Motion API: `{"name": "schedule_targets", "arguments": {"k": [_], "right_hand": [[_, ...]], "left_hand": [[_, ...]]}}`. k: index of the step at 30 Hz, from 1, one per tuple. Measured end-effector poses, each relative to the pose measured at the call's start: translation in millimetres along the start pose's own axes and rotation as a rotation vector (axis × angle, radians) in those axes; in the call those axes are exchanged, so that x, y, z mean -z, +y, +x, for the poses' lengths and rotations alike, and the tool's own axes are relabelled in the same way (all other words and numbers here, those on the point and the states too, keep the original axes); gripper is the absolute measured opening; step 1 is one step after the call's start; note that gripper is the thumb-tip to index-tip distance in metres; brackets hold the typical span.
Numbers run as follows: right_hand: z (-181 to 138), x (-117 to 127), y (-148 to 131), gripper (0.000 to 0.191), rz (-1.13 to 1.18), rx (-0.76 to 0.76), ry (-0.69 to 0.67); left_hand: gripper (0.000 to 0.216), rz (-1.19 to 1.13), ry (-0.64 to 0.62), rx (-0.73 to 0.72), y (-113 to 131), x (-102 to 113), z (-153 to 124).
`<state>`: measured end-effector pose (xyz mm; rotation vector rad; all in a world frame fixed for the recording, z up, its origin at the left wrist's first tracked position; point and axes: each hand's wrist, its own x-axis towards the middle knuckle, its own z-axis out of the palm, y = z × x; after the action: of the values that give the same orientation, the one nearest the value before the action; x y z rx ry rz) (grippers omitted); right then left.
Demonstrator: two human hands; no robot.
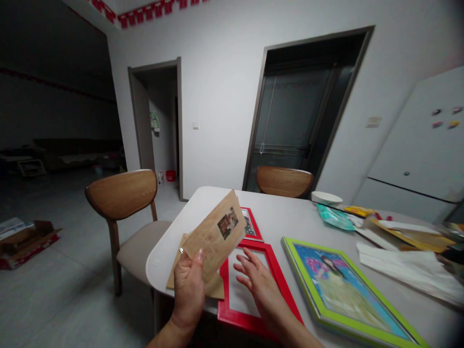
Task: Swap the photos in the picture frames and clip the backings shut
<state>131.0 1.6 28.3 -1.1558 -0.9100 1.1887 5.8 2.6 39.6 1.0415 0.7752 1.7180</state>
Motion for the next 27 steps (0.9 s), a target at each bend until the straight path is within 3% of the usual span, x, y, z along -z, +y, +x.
{"name": "schedule_targets", "arguments": {"k": [2,6,9,13,18,23,27], "right_hand": [[4.1,6.8,3.6,0.041,0.181,-0.053,-0.029],[11.9,28.2,-2.1,0.032,0.322,0.034,0.019],[18.9,55.3,-2.8,0.046,0.228,-0.029,0.082],[25.7,81.7,2.9,0.062,0.086,-0.138,0.136],[32.4,84.6,2.8,0.066,-0.169,-0.090,0.198],[42.6,86.8,7.0,0.060,-0.389,-0.050,0.217],[47.1,83.6,12.2,0.055,-0.432,-0.010,0.145]], "left_hand": [[0.033,-0.105,-0.053,0.088,-3.3,-7.6,-6.5],[0.043,-0.059,-0.229,0.213,-11.2,-10.1,-19.6],[0.055,0.087,-0.303,0.185,-17.3,0.0,-20.7],[0.052,0.512,-0.415,0.143,-21.4,11.9,-19.3],[0.053,0.940,-0.607,0.052,-22.1,11.6,-25.3],[0.051,1.129,-0.734,-0.079,-27.1,12.2,-29.5],[0.048,1.213,-0.800,-0.126,-26.2,12.0,-30.7]]}}
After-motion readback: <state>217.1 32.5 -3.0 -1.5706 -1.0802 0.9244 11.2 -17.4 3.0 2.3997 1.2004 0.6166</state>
